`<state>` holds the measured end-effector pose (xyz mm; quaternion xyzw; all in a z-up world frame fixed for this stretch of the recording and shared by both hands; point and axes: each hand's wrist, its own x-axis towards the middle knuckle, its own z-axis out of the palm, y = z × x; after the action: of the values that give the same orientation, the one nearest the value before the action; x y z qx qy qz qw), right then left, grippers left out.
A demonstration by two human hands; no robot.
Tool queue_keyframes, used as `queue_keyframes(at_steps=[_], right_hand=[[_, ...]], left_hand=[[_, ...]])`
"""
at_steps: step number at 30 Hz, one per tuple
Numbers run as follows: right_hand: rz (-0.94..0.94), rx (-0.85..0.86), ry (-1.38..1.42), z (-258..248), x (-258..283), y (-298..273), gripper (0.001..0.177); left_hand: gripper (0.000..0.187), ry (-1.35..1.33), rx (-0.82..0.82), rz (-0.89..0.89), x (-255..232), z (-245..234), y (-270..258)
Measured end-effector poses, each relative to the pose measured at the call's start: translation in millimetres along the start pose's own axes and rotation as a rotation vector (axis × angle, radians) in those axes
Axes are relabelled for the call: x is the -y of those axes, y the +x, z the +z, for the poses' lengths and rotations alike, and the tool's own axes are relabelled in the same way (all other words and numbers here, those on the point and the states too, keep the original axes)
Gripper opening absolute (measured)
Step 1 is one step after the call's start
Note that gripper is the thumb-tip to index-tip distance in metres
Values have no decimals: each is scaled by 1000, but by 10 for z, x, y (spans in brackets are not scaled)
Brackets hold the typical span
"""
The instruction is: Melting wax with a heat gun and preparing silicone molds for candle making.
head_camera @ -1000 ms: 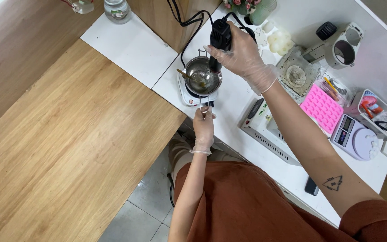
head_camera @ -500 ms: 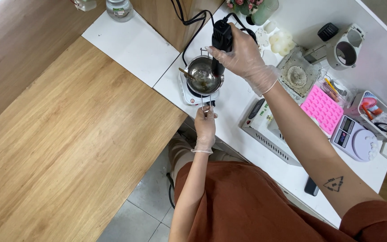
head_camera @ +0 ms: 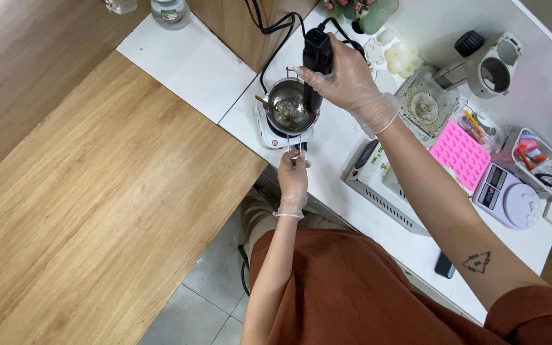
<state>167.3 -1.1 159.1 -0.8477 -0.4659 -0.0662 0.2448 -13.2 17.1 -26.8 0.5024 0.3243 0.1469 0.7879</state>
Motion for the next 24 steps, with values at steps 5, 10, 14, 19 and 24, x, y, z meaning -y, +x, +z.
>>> queue_keyframes(at_steps=[5, 10, 14, 19, 24], right_hand=[[-14, -12, -10, 58, -110, -12, 91], [-11, -13, -26, 36, -105, -33, 92], [30, 7, -4, 3, -38, -21, 93], [46, 10, 27, -19, 10, -19, 89], [43, 18, 26, -20, 54, -13, 85]], left_hand=[[19, 2, 4, -10, -30, -10, -15], [20, -1, 7, -15, 3, -8, -4], [20, -12, 9, -16, 12, -1, 2], [20, -14, 12, -29, -37, -1, -12], [21, -7, 11, -34, -27, -9, -17]])
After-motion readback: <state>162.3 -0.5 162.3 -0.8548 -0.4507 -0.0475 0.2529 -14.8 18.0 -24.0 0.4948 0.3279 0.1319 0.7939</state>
